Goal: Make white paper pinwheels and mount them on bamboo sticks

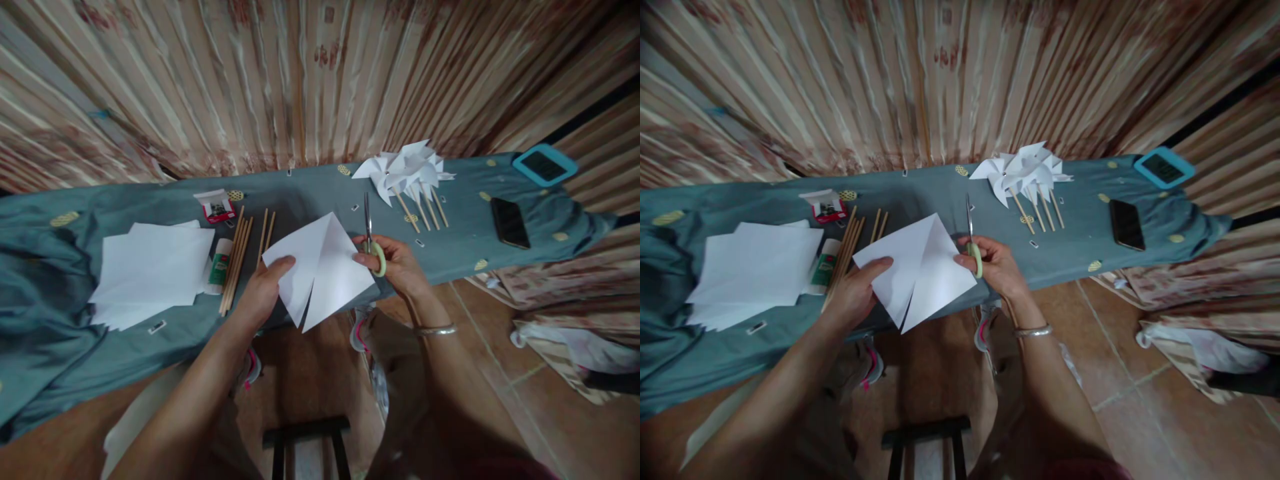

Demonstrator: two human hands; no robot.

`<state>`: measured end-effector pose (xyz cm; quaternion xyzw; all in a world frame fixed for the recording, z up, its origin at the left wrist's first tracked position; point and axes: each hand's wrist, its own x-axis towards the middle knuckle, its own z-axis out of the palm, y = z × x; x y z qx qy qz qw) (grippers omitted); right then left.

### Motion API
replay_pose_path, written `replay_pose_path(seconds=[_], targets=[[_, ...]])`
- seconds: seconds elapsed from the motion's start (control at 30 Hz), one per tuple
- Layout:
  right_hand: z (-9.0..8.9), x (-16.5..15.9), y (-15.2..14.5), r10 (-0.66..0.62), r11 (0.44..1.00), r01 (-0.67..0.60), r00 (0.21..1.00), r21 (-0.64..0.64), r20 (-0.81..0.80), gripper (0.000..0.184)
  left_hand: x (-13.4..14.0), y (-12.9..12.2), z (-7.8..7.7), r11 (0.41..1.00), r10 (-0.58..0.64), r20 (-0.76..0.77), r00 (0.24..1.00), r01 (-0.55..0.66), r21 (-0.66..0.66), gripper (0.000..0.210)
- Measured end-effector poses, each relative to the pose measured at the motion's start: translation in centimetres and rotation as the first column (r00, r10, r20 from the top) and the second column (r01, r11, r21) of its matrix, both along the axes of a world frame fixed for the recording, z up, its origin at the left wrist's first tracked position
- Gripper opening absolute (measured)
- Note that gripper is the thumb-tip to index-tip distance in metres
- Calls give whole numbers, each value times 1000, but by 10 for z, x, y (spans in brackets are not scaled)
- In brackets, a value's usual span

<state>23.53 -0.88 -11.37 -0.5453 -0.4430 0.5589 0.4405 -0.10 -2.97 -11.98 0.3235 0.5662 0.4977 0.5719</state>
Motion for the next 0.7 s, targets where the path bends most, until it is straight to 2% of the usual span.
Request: replay_pose_path(seconds=[0.07,0.1,0.17,0.27,0.37,0.43,0.57,0.7], targets=[[1,-1,-1,38,998,-39,999,-45,-36,40,2,-1,8,998,-60,2,998,60,-37,7],[1,-2,-2,45,997,-48,997,-61,-58,40,3,-1,11,997,-71,62,996,73,-35,8],[1,-6,-2,26,997,-33,995,-76,-99,39,5,1,14,997,-67,280,958,74,-15,16],[-1,-13,-1,-98,995,91,981,-49,-167,38,8,4,17,996,-92,451,888,92,22,41],[-5,-24,0,-234,972,234,942,-28,-239,35,11,3,23,990,-136,580,803,122,64,54],[-8,-32,0,-281,959,283,919,-32,-276,34,15,0,28,989,-142,611,779,94,111,51],[-10,-46,-2,-304,949,316,906,-8,-296,37,27,-4,31,990,-120,601,790,50,133,48],[-5,-56,-3,-307,947,320,912,2,-271,43,33,1,25,997,43,616,787,-71,21,35]])
